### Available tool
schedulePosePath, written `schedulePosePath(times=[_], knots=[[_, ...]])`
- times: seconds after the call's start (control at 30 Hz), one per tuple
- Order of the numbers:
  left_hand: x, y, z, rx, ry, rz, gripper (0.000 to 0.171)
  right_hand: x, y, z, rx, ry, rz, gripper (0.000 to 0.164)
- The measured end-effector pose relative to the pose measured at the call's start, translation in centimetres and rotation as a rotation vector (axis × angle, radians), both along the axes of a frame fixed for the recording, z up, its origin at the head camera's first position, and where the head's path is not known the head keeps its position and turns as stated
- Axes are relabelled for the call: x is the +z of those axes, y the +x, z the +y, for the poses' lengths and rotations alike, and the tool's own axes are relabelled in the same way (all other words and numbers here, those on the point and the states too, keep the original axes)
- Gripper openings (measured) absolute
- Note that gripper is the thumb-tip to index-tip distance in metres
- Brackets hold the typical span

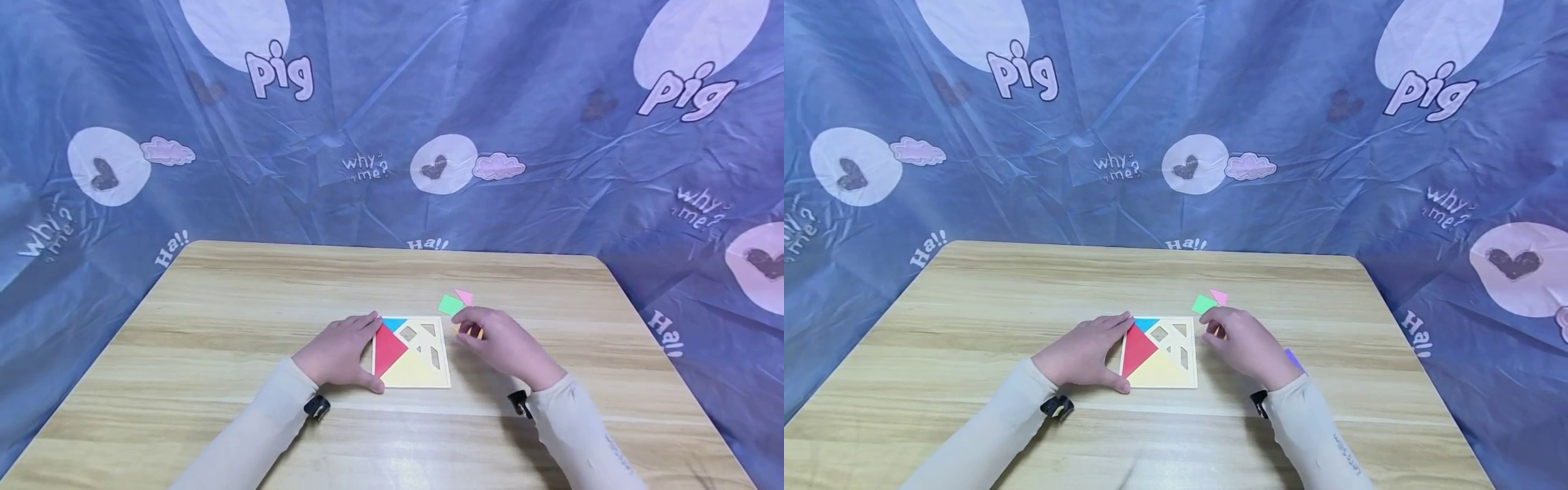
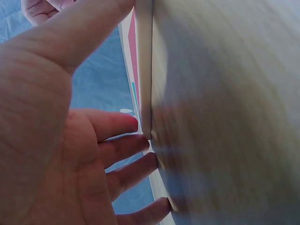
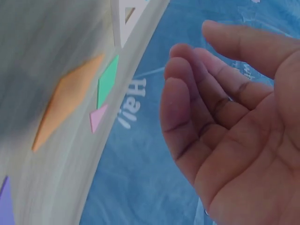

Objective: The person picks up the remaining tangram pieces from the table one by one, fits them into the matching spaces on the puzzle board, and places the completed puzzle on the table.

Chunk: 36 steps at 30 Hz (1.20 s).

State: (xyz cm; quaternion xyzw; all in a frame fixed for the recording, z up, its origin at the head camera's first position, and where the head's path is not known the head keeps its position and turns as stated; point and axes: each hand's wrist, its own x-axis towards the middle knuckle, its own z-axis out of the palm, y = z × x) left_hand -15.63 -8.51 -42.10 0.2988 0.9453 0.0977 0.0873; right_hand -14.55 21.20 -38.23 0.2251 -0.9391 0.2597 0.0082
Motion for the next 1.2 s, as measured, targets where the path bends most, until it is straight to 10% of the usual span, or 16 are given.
schedulePosePath(times=[0.6, 1.2], knots=[[0.0, 0.0, 0.1, -0.006, 0.006, -0.005, 0.115, 0.9, -0.7, 4.2, -0.2, 0.101, 0.059, 0.02], [0.1, -0.1, -0.1, -0.008, 0.011, -0.008, 0.115, -0.2, -1.2, 3.8, -0.203, 0.215, 0.007, 0.024]])
